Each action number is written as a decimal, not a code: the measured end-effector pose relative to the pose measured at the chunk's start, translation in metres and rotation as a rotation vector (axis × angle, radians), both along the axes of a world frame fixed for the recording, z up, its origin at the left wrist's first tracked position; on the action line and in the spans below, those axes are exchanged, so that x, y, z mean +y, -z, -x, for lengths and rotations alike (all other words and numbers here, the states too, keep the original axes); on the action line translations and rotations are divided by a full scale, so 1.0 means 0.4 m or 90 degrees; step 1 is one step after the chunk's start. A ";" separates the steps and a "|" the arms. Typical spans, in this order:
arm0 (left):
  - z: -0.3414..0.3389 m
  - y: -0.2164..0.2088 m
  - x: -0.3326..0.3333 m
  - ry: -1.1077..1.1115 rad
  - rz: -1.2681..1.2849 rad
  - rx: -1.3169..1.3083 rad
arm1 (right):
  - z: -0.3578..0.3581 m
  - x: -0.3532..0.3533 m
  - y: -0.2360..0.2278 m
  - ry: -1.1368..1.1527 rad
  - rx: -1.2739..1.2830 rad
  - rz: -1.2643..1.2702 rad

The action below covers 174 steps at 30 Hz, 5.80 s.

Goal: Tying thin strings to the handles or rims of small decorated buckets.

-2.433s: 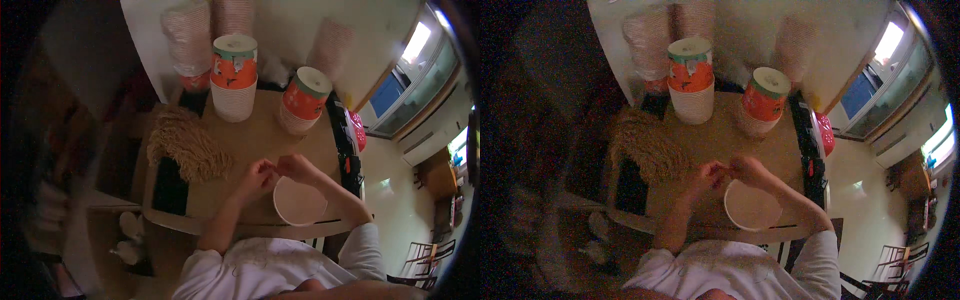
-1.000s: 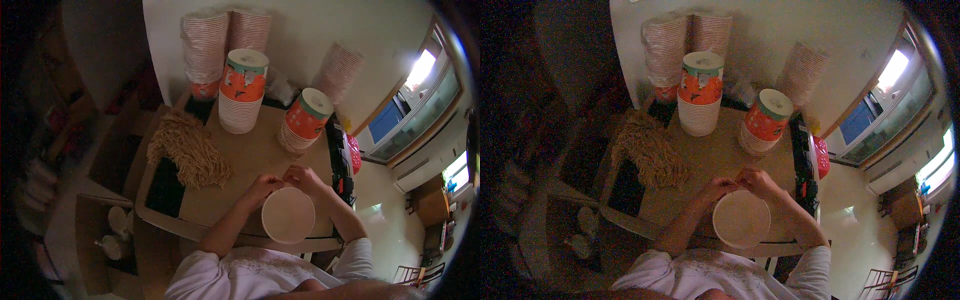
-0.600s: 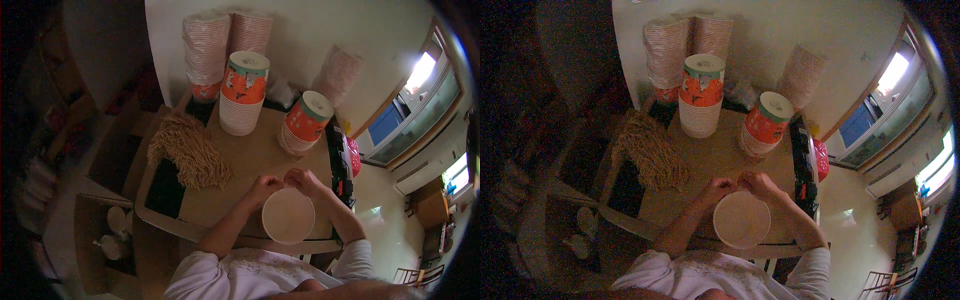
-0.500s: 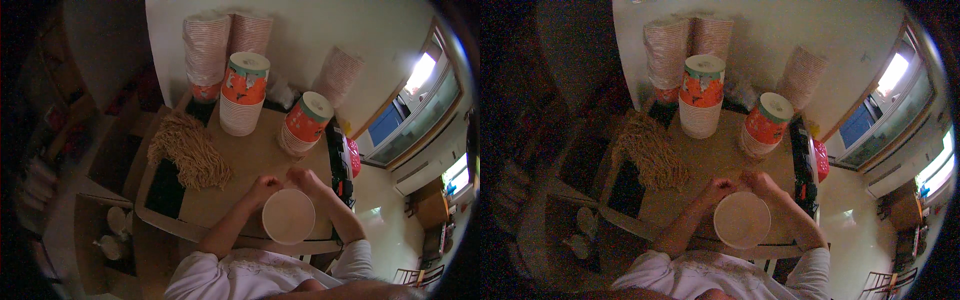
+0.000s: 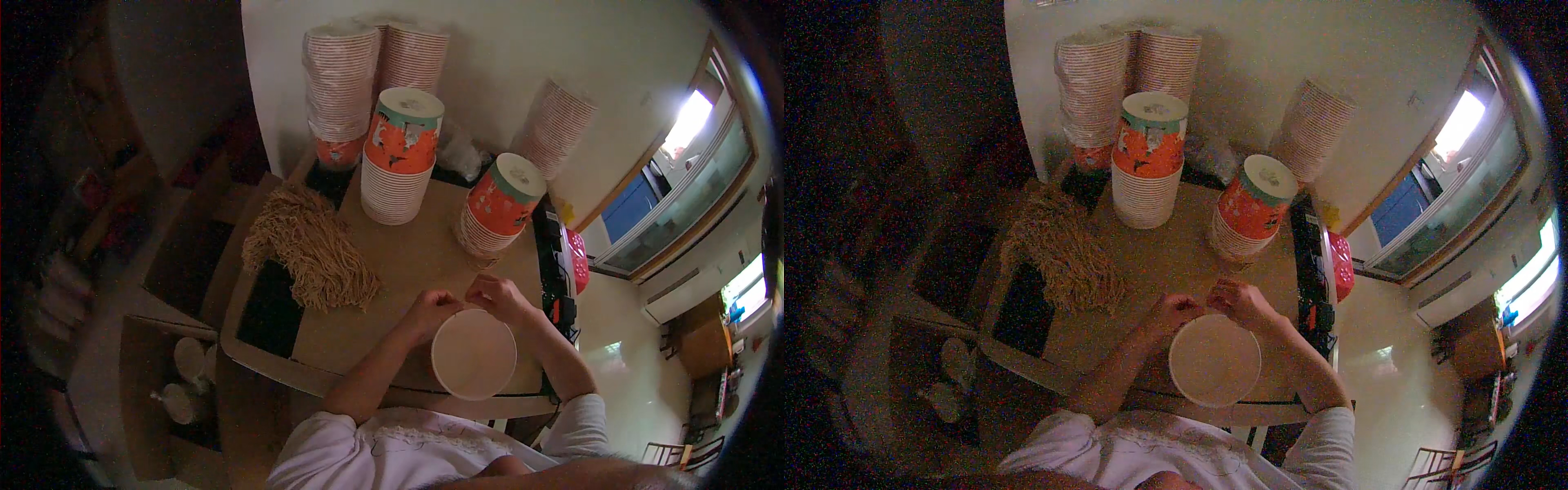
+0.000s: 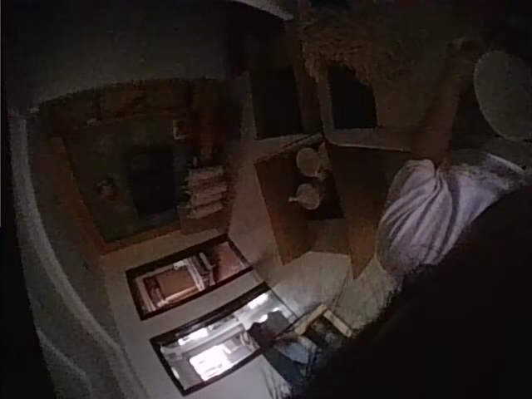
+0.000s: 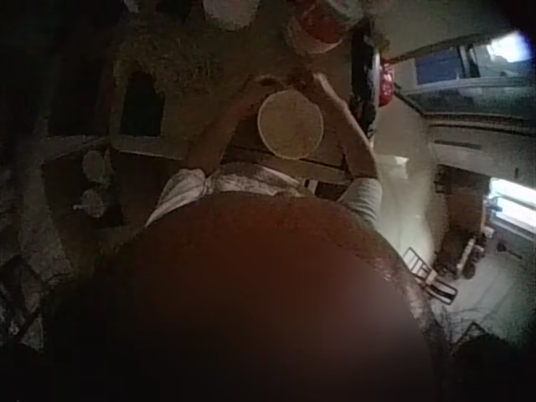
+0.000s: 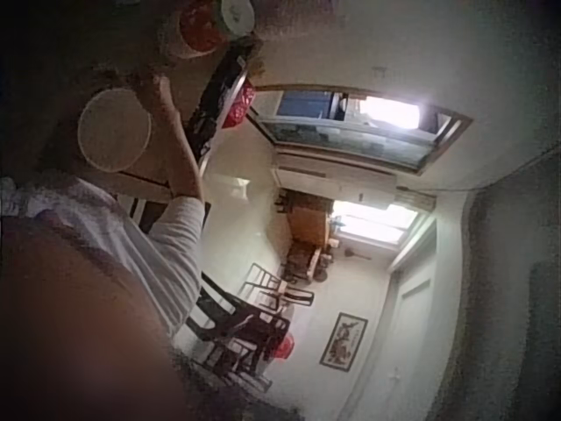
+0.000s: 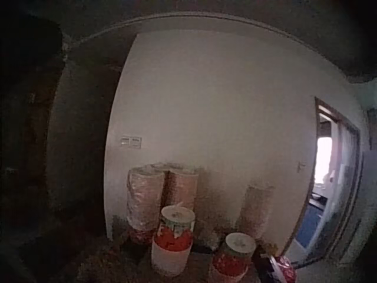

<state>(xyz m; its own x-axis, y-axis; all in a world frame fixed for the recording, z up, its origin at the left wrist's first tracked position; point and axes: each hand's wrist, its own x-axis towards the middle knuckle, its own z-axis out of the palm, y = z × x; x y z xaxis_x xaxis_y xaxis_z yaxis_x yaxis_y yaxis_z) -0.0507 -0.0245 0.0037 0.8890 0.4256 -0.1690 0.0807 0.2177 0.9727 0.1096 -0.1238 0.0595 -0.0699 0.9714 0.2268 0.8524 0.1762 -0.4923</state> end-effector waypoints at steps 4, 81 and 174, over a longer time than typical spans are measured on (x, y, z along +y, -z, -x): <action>-0.011 0.021 0.004 -0.004 -0.015 -0.009 | -0.022 0.002 0.021 -0.036 -0.019 0.030; -0.052 0.151 0.061 0.120 0.363 0.020 | 0.108 -0.015 0.041 0.270 0.117 0.001; 0.000 0.036 0.058 0.035 0.121 -0.031 | 0.038 0.032 0.069 0.201 0.354 0.309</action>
<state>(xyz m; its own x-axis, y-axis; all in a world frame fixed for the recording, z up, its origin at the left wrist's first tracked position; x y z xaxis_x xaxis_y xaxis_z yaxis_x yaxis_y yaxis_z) -0.0507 -0.0014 -0.0108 0.9191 0.3405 -0.1981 0.0513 0.3950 0.9172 0.0943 -0.1108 0.0321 0.2232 0.9259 -0.3049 0.4334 -0.3744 -0.8197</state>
